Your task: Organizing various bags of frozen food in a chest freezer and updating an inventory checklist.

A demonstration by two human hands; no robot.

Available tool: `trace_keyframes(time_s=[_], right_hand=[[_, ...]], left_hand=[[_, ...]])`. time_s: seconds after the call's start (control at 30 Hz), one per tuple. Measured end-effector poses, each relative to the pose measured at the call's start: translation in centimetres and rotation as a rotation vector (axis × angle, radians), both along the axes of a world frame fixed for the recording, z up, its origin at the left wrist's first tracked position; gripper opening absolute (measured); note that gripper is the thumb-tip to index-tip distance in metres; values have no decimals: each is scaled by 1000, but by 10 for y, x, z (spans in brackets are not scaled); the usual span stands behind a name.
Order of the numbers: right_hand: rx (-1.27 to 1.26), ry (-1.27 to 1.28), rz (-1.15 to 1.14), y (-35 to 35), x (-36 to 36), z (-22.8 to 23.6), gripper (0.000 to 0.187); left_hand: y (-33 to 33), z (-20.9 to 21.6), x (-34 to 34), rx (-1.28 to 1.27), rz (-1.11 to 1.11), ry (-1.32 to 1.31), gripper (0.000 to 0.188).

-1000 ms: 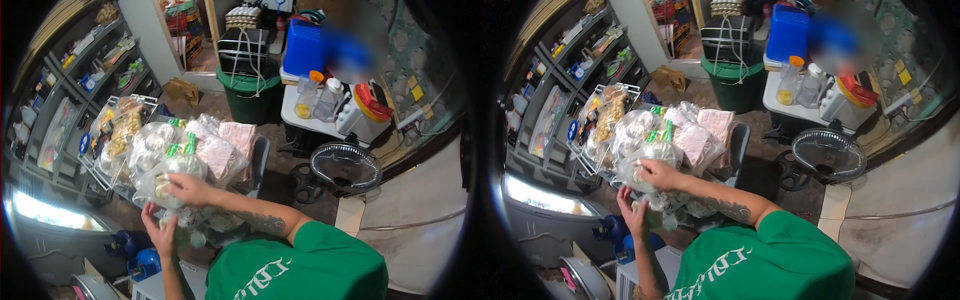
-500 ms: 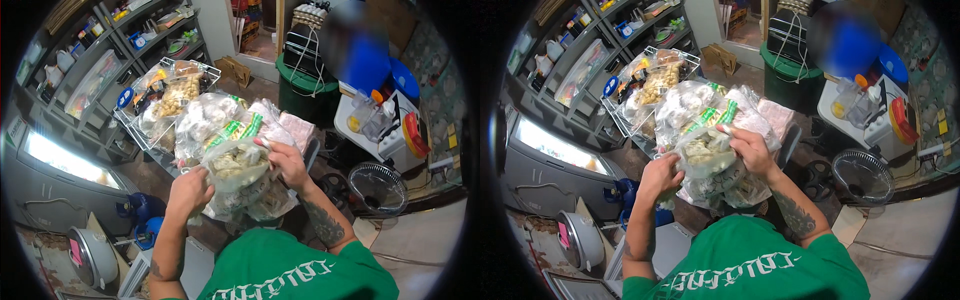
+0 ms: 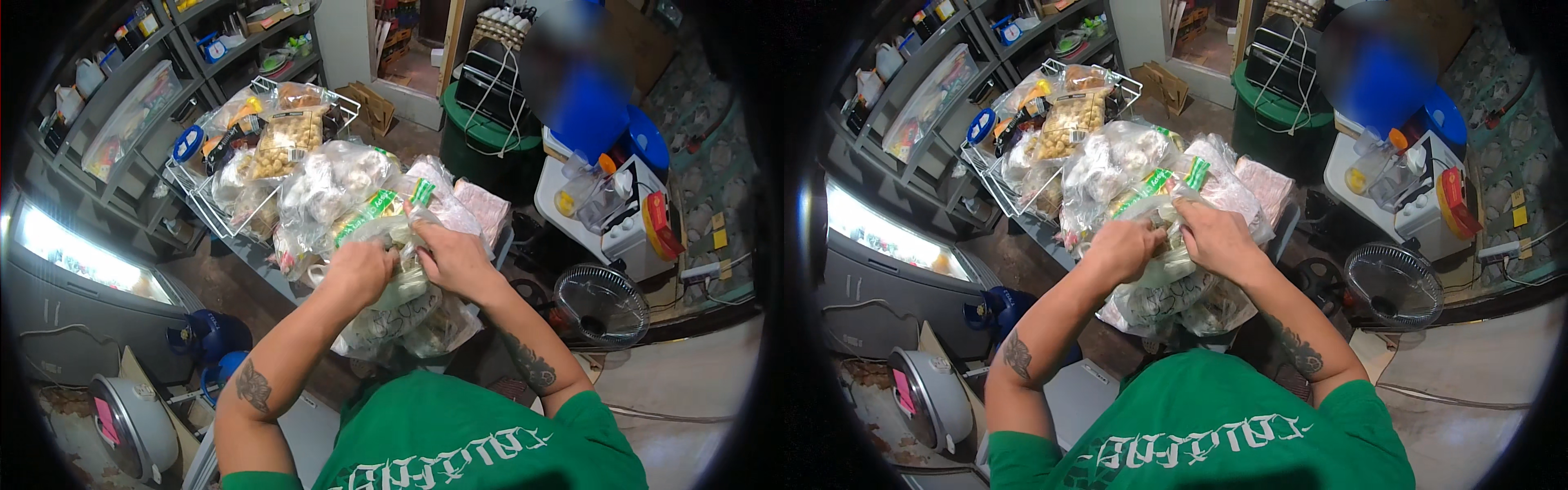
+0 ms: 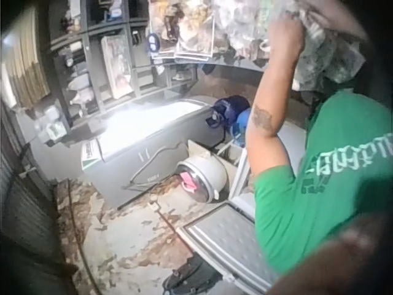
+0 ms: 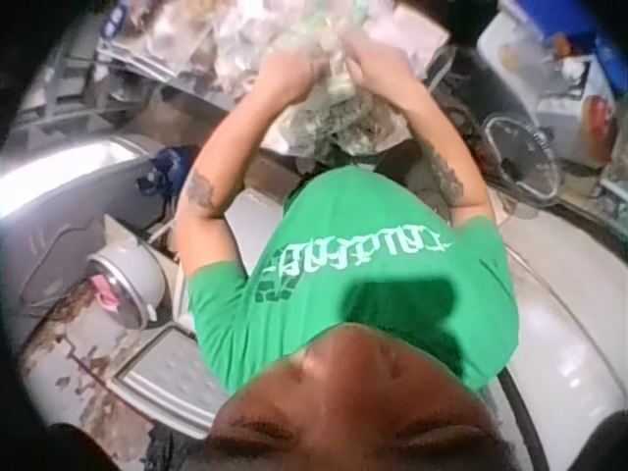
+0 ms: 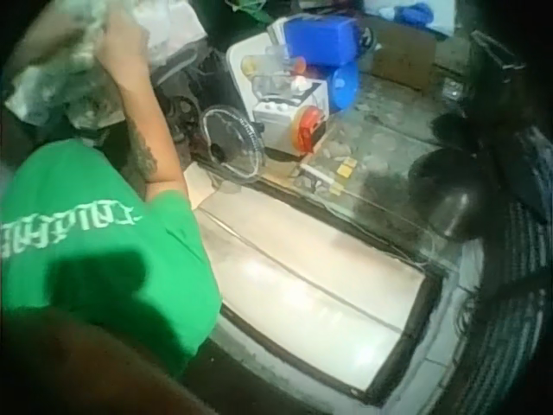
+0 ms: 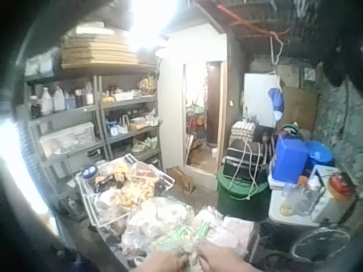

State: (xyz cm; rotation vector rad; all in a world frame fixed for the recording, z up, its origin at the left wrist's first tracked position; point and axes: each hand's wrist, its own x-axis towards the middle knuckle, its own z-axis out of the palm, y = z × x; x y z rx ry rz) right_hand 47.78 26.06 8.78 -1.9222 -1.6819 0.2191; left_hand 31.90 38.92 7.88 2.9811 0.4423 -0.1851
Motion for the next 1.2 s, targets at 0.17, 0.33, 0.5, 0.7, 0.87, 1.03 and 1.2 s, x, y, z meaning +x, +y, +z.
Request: trace_keyframes(time_s=[0.17,0.33,0.5,0.7,0.87,1.03,1.2], right_hand=[[-44,-397,92,32,21,-18,56],[-328,-314,17,57,33,-17,77],[-240,-18,10,45,39,-25,81],[512,1476,55,42,29,-21,46],[259,1159,-316,122,19,-24,39],[-267,296,-440,135,67,-91,54],[-304,221,-377,107,65,-69,46]], left_hand=[[15,-7,-14,43,-87,-25,34],[32,14,-38,-208,-18,-241,64],[65,4,-56,-996,314,-839,69],[130,6,-21,-921,400,-924,70],[147,-30,8,-1062,434,-856,65],[139,-62,-9,-521,499,-704,44],[158,-33,-11,-591,596,-996,25]])
